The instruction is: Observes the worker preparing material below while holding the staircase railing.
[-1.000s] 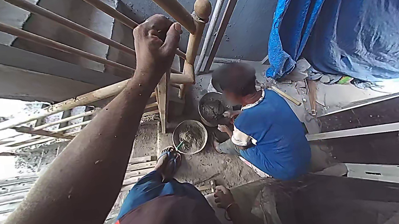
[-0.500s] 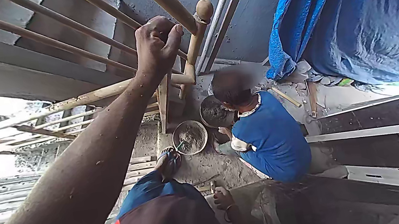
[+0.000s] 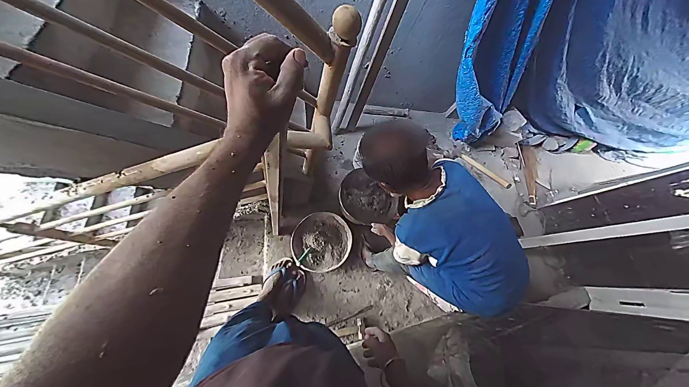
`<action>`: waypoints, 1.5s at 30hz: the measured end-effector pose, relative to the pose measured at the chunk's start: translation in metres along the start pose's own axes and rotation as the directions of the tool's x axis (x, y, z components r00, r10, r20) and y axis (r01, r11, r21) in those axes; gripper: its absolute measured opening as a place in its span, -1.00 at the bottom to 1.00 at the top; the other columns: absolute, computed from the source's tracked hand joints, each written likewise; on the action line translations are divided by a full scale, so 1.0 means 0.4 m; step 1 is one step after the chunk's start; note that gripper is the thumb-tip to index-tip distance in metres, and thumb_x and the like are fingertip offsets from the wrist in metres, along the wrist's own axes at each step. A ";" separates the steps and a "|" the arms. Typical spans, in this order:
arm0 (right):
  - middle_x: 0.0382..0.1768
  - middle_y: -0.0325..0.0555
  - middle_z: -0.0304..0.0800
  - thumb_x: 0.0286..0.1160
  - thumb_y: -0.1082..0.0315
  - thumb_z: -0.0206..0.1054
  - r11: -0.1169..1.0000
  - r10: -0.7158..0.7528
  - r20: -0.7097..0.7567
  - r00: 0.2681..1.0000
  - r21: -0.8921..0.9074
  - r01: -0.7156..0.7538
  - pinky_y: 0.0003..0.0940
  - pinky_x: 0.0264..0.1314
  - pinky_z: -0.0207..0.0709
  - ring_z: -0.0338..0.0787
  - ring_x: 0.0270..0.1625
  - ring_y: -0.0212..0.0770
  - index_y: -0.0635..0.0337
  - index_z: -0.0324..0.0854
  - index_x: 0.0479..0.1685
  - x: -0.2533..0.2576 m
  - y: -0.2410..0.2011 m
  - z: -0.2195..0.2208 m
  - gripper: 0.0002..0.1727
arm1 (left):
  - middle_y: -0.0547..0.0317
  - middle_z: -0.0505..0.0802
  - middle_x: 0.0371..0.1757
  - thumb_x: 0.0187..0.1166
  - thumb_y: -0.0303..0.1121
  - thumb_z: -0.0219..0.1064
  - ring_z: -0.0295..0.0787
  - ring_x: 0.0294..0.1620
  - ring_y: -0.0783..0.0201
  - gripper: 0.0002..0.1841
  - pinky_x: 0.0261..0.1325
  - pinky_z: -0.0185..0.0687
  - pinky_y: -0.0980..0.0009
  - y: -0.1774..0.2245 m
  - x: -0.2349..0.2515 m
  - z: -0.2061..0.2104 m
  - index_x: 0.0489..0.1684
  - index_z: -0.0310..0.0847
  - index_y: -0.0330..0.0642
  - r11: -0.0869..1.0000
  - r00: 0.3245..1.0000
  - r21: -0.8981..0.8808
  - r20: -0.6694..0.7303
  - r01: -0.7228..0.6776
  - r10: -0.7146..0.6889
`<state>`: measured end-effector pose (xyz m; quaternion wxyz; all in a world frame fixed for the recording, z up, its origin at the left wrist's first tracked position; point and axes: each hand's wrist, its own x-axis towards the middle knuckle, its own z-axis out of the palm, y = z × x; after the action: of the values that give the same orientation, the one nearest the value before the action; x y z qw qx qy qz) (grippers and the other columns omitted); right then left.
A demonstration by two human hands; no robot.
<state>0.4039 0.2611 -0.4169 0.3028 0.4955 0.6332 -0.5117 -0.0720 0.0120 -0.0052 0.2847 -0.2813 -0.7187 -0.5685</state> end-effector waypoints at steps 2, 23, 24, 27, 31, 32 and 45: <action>0.25 0.21 0.75 0.79 0.18 0.17 1.000 0.003 0.003 1.000 -0.004 -0.003 0.10 0.04 0.72 0.85 0.07 0.14 0.14 0.45 0.57 -0.002 -0.003 -0.001 -0.54 | 0.28 0.79 -0.42 0.73 -0.18 0.17 0.69 -0.46 0.50 -0.69 -0.36 0.61 0.45 0.001 0.000 -0.002 -0.34 0.70 -0.15 1.000 1.000 -0.001 0.003 0.000 0.000; 0.26 0.21 0.75 0.79 0.16 0.19 1.000 -0.005 0.019 1.000 -0.006 0.005 0.11 0.05 0.71 0.84 0.06 0.13 0.13 0.44 0.60 -0.006 -0.008 0.002 -0.52 | 0.26 0.80 -0.43 0.74 -0.16 0.17 0.74 -0.44 0.45 -0.68 -0.32 0.68 0.40 0.005 -0.001 -0.002 -0.37 0.67 -0.15 1.000 1.000 -0.010 0.002 -0.003 0.003; 0.26 0.22 0.74 0.79 0.16 0.18 1.000 -0.007 0.022 1.000 -0.007 0.007 0.11 0.05 0.71 0.84 0.06 0.14 0.13 0.44 0.60 -0.005 -0.008 0.002 -0.52 | 0.26 0.80 -0.43 0.74 -0.16 0.18 0.74 -0.44 0.44 -0.68 -0.32 0.68 0.40 0.003 -0.001 -0.001 -0.37 0.67 -0.16 1.000 1.000 -0.010 0.002 -0.006 0.006; 0.27 0.21 0.74 0.79 0.16 0.19 1.000 -0.009 0.021 1.000 0.000 0.009 0.13 0.07 0.71 0.84 0.09 0.15 0.12 0.43 0.61 -0.009 -0.007 0.003 -0.51 | 0.27 0.79 -0.42 0.74 -0.16 0.17 0.72 -0.44 0.46 -0.67 -0.33 0.65 0.43 0.004 -0.001 -0.002 -0.36 0.69 -0.15 1.000 1.000 0.009 0.003 -0.003 0.002; 0.25 0.21 0.76 0.78 0.13 0.20 1.000 -0.007 0.017 1.000 -0.014 0.008 0.14 0.07 0.71 0.84 0.07 0.16 0.12 0.45 0.59 -0.004 -0.003 0.001 -0.51 | 0.27 0.79 -0.42 0.73 -0.16 0.17 0.71 -0.44 0.48 -0.68 -0.34 0.64 0.44 0.003 -0.001 -0.001 -0.34 0.69 -0.16 1.000 1.000 0.003 0.009 -0.002 0.002; 0.24 0.21 0.76 0.78 0.13 0.20 1.000 -0.009 0.015 1.000 -0.019 0.009 0.14 0.06 0.71 0.85 0.07 0.15 0.12 0.46 0.59 -0.001 -0.001 0.000 -0.51 | 0.27 0.80 -0.42 0.73 -0.17 0.17 0.72 -0.44 0.47 -0.68 -0.34 0.65 0.43 0.002 -0.001 0.000 -0.34 0.70 -0.16 1.000 1.000 0.002 0.008 -0.004 0.004; 0.24 0.21 0.75 0.79 0.16 0.18 1.000 -0.005 0.017 1.000 0.002 0.005 0.13 0.05 0.71 0.84 0.06 0.14 0.13 0.43 0.60 -0.009 -0.004 -0.003 -0.52 | 0.27 0.78 -0.42 0.72 -0.16 0.17 0.70 -0.45 0.47 -0.68 -0.34 0.62 0.42 0.002 0.001 0.006 -0.36 0.69 -0.15 1.000 1.000 0.014 0.001 0.003 -0.003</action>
<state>0.4037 0.2613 -0.4129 0.3064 0.4900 0.6312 -0.5174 -0.0719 0.0144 -0.0049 0.2856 -0.2786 -0.7232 -0.5637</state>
